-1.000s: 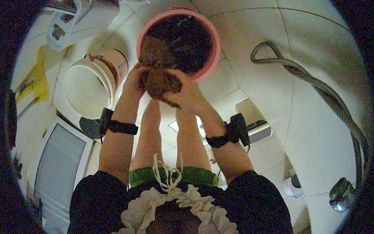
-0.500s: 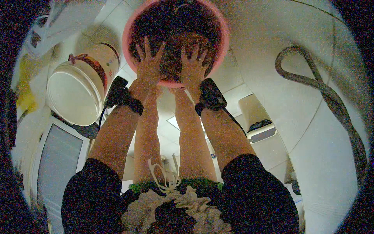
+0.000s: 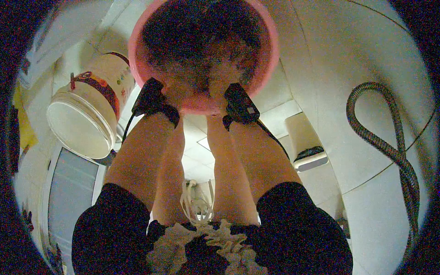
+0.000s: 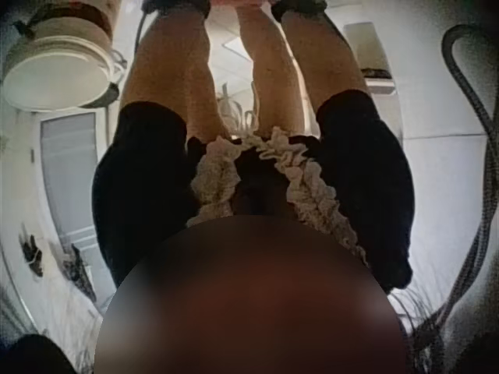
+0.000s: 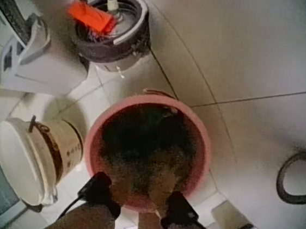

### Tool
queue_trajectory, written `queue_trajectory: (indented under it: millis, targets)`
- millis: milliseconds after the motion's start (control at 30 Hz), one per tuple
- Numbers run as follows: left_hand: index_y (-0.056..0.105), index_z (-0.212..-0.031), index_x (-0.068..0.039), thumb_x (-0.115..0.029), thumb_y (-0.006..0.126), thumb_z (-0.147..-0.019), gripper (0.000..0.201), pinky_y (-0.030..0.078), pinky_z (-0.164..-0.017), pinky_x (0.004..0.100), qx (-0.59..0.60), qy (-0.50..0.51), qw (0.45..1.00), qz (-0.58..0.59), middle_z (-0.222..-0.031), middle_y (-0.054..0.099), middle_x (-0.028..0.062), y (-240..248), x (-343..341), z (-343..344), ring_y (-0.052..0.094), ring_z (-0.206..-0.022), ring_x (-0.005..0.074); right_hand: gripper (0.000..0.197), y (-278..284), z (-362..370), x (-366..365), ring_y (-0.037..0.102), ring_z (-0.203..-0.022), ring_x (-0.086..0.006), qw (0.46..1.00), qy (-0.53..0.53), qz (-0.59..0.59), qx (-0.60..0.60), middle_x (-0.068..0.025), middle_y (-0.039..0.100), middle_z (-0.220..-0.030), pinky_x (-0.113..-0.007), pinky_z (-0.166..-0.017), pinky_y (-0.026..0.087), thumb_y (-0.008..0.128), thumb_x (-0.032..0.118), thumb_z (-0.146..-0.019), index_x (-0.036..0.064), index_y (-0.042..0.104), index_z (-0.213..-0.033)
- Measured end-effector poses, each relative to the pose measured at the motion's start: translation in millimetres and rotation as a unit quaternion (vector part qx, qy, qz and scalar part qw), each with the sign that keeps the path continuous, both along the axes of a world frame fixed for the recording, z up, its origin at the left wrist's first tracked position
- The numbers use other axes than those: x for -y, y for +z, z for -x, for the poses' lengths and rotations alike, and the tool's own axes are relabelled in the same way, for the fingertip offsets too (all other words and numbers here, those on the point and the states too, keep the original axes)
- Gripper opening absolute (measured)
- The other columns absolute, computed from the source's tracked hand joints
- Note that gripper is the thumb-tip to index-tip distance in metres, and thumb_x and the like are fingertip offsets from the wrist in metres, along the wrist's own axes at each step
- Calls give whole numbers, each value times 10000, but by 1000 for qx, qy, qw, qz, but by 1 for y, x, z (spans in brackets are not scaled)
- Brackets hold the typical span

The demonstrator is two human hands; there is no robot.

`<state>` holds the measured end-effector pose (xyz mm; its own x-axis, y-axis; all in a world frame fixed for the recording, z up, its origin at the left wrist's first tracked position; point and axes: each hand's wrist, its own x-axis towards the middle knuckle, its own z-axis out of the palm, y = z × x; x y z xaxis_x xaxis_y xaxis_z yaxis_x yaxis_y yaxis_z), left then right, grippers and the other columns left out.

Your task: The person fills a bucket with water from a faucet, transfers the water into a basin containing clothes, and washes the items by hand before placing them back into the bucket.

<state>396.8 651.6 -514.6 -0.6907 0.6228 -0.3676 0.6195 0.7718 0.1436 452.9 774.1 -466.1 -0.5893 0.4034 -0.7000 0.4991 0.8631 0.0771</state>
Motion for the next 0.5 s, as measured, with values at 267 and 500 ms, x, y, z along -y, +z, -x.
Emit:
queue_trajectory:
  millis: [267, 500]
  targets:
    - [470, -1142, -126, -434, 582, -681, 566, 316, -860, 526, 330, 37, 942, 41, -1189, 412, 181, 58, -24, 34, 437, -1009, 381, 439, 30, -13, -3, 389, -1055, -412, 990, -125, 32, -50, -166, 389, -1187, -439, -806, 410, 519, 153, -704, 122, 457, -1137]
    - [441, -1140, -77, -411, 576, -738, 539, 402, -831, 464, 606, 529, 544, -238, -1017, 541, 127, 55, 39, 22, 494, -950, 336, 592, 133, -33, 11, 493, -972, -341, 917, -267, 277, -101, -196, 510, -1049, -405, -833, 401, 624, 189, -601, 68, 431, -1148]
